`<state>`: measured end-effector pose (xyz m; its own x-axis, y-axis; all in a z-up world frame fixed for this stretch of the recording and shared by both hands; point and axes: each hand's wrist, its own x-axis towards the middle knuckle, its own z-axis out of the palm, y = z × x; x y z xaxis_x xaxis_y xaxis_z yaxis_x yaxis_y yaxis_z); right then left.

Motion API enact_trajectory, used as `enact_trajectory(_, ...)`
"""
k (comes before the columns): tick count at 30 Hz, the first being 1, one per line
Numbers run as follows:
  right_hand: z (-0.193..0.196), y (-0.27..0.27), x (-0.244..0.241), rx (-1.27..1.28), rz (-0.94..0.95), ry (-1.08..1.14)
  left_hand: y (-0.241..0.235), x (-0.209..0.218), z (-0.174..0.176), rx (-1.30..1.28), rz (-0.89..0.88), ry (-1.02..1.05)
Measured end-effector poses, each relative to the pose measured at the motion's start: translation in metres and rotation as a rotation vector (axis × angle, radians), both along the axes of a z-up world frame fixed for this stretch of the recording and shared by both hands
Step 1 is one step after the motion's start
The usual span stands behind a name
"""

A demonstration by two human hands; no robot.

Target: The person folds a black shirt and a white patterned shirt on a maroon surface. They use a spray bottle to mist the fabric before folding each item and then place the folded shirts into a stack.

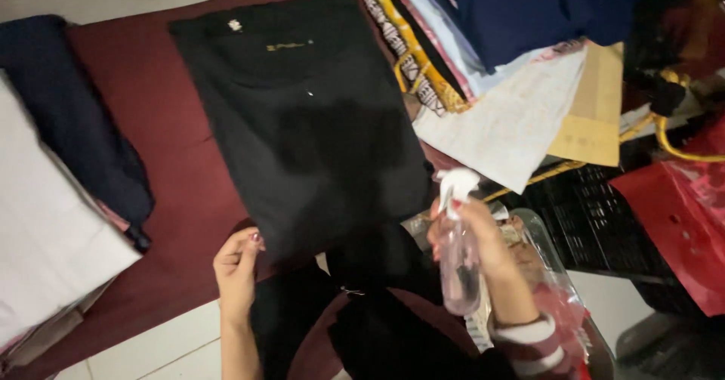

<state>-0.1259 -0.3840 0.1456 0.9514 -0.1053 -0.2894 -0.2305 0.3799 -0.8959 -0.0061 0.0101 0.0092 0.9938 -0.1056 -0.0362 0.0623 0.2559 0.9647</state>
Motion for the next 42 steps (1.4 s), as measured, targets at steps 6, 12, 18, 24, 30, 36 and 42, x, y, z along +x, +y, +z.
enact_trajectory(6, 0.053, 0.005, 0.080, 0.013, -0.116, 0.056, -0.014, 0.008, 0.050, 0.025, -0.009, 0.013)
enact_trajectory(12, 0.029, -0.013, 0.105, 0.079, -0.143, -0.040, -0.032, 0.064, 0.120, 0.259, 0.008, -0.007)
enact_trajectory(18, 0.025, -0.002, 0.072, 0.137, -0.171, -0.068, -0.062, 0.161, 0.150, 0.285, -0.079, -0.178)
enact_trajectory(24, 0.021, -0.004, 0.042, 0.113, -0.178, -0.094, -0.096, 0.236, 0.183, 0.006, -0.021, -0.142)
enact_trajectory(30, 0.015, -0.008, 0.035, 0.115, -0.189, -0.031, -0.129, 0.197, 0.225, 0.324, 0.110, -0.620)
enact_trajectory(36, 0.026, -0.019, 0.059, 0.176, -0.193, -0.063, -0.151, 0.070, 0.225, 0.645, -0.298, -1.100)
enact_trajectory(42, 0.096, -0.001, 0.121, 0.116, -0.052, -0.204, -0.153, 0.036, 0.190, 0.683, -0.328, -1.084)
